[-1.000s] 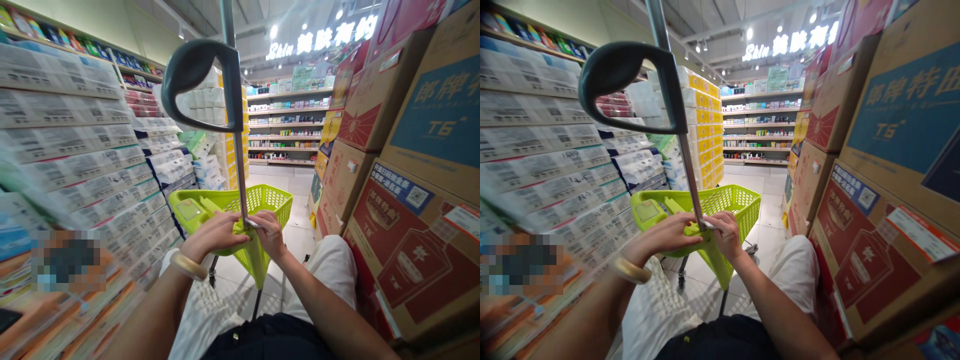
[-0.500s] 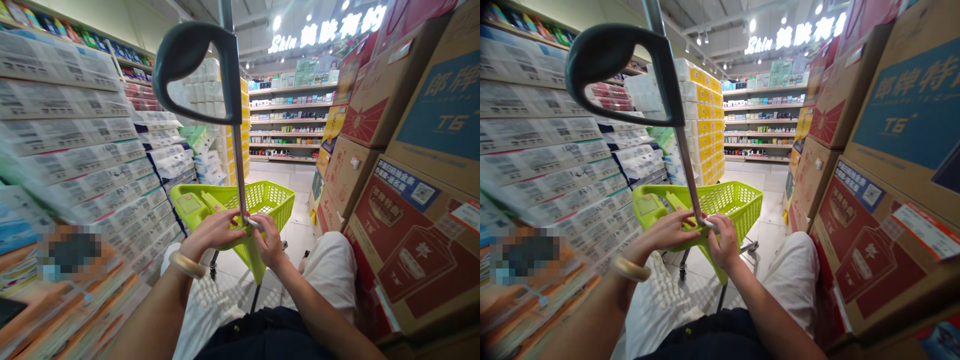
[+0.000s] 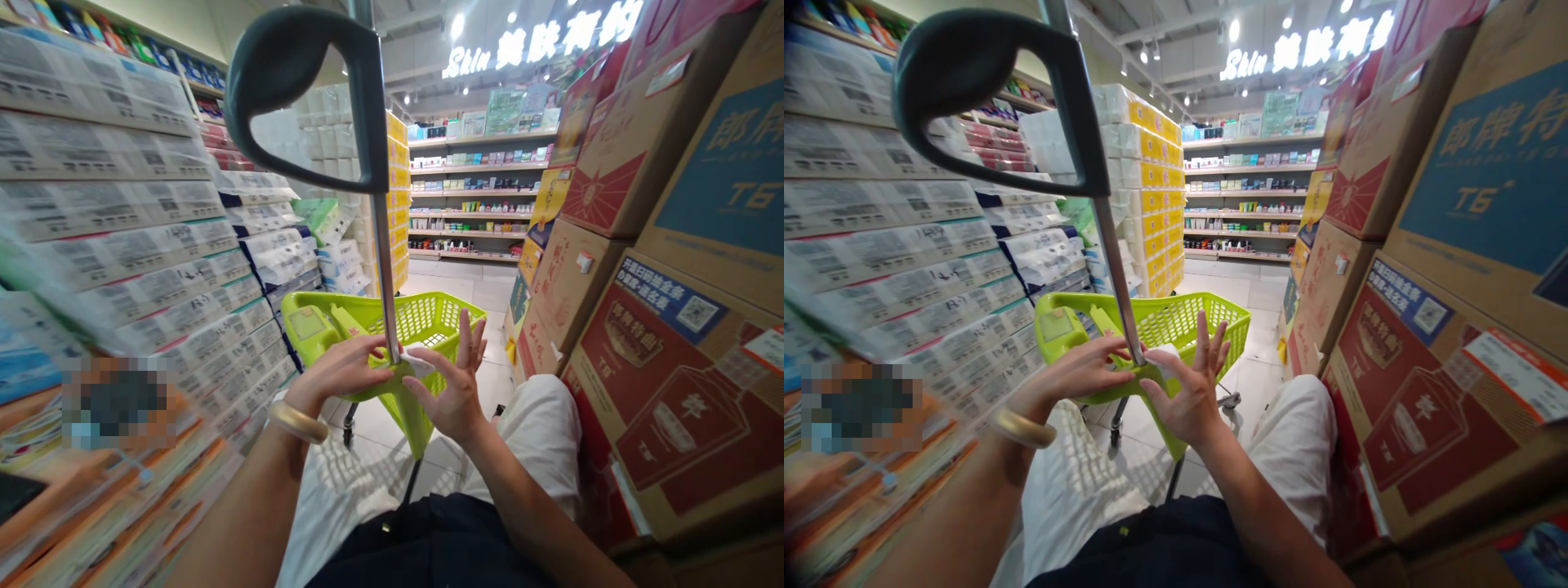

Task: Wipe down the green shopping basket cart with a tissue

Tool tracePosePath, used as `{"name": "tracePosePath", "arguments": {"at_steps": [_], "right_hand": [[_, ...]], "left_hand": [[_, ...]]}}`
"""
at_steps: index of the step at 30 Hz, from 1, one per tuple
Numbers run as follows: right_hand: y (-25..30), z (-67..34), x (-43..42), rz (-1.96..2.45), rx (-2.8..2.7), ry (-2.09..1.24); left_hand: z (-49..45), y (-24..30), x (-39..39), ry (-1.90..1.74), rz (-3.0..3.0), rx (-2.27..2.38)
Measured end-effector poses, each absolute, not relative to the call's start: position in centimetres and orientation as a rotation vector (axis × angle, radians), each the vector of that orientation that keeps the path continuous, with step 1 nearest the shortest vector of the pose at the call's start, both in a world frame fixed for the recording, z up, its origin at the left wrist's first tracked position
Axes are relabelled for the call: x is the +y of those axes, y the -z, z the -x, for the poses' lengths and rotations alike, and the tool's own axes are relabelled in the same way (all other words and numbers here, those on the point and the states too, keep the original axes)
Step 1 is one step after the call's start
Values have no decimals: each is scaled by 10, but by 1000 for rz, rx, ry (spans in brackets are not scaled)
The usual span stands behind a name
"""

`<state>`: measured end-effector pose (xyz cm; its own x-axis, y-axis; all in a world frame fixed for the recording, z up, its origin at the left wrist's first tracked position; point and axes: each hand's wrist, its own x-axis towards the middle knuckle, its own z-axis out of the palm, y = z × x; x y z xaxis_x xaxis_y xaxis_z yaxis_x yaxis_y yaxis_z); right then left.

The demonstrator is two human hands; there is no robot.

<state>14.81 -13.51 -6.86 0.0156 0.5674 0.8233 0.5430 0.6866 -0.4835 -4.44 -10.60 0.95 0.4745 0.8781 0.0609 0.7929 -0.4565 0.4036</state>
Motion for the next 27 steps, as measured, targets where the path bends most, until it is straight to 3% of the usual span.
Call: {"name": "tracePosePath", "arguments": {"at_steps": [18,27], "right_hand": [[65,-145,-139,876,-1750,-11],[92,-156,-109,813,-1864,-77]], "left_hand": [[46,-10,-107,-357,-2415,1431],[43,-12,-108,-357,-2417,1420]]}}
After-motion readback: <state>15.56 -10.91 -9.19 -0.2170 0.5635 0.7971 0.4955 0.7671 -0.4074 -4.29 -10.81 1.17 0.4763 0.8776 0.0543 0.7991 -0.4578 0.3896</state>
